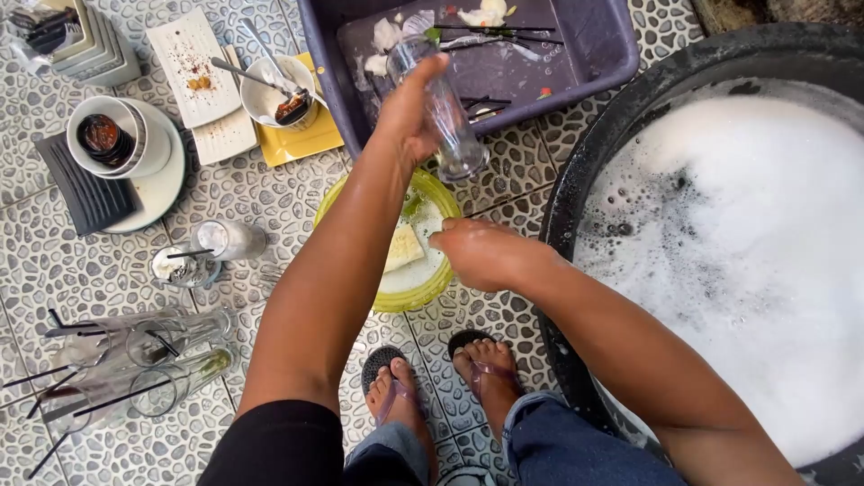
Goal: The person scrubs a glass with a soapy sponge, rinses it in a large tub of soapy water, and places it in a blue basket. The person repeats this process with another glass, scrubbing and rinsing each one individually.
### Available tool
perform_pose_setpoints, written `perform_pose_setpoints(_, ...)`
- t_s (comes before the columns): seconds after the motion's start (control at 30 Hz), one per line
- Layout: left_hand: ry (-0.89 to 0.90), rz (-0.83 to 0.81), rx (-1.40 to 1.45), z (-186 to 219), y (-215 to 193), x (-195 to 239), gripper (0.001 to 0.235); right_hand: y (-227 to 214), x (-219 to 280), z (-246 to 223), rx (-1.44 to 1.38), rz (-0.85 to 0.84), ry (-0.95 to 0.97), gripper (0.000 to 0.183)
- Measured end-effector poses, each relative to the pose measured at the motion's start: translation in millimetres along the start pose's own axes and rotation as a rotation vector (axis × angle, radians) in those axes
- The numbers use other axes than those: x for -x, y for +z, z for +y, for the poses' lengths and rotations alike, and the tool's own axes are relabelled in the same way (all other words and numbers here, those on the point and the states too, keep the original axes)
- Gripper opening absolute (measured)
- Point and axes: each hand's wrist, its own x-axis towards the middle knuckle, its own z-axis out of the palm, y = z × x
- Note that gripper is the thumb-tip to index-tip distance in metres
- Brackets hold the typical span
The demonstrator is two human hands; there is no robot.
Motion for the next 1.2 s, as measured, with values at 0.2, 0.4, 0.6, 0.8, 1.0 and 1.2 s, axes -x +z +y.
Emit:
perform_pose_setpoints(0.2, 0.309, -0.004, -0.441, -12, -16, 17, 0.04, 7, -21, -2, 0.277, -0.036, 0.105, 0.039)
perform_pose_setpoints(0.4, 0.65, -0.163, -0.55, -53, -100, 43, 0.051, 54, -88, 50, 0.219, 0.192, -0.025, 0.036)
perform_pose_setpoints(0.6, 0.52, 0.091, -0.422, -78, -163, 80, 0.049, 69, -194, 28, 0.283, 0.235, -0.115, 0.033)
perform_pose_setpoints(0.8, 0.373, 0.165, -0.253, -134, -217, 46, 0.04, 110, -227, 0, 0.386, 0.251, -0.19, 0.05)
perform_pose_setpoints(1.0, 0.305, 0.129, -0.23, -127, -226, 87, 0.067, 139, -252, 27, 0.168, 0.294, -0.059, 0.04)
perform_pose_setpoints(1.2, 0.228, 0.255, -0.028, -126, -221, 104, 0.053, 99, -143, -14, -0.443, 0.393, -0.07, 0.063)
